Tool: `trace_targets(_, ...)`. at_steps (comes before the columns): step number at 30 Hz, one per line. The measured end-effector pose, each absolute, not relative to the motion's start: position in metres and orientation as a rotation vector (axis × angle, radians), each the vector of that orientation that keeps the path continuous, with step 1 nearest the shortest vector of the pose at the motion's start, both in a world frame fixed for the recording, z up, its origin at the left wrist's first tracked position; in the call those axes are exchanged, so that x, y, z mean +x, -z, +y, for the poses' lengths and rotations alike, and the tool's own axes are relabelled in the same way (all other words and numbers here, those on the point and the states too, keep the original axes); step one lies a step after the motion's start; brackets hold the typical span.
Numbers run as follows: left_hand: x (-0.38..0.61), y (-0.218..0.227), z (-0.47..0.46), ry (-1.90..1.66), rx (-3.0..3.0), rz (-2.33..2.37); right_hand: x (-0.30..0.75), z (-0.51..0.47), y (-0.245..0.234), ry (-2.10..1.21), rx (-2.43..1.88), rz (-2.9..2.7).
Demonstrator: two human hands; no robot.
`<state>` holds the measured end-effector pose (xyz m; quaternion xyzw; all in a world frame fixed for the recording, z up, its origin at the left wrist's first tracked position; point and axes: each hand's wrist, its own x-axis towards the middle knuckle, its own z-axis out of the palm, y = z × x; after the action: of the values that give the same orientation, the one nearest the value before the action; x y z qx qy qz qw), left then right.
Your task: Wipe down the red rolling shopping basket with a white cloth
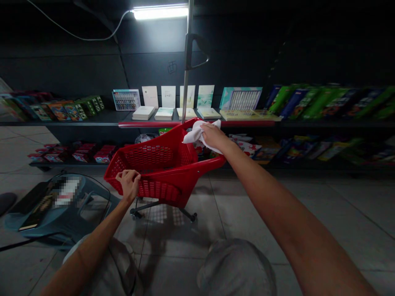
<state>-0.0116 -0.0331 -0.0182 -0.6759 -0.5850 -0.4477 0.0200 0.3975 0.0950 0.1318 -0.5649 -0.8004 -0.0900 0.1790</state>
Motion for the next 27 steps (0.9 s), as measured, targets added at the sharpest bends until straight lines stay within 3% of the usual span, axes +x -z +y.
trace_targets(11, -0.018, 0.02, -0.031, 1.408, -2.03, -1.814, 0.375, 0.133, -0.151, 0.174, -1.905, -2.284)
trace_targets(20, -0.018, 0.017, -0.046, 1.108, -2.169, -1.698, 0.379, 0.118, -0.149, 0.223, -1.862, -2.268)
trace_targets(27, 0.003, 0.015, -0.052, 1.076, -2.349, -1.515, 0.377, 0.1, -0.152, 0.206, -1.862, -2.26)
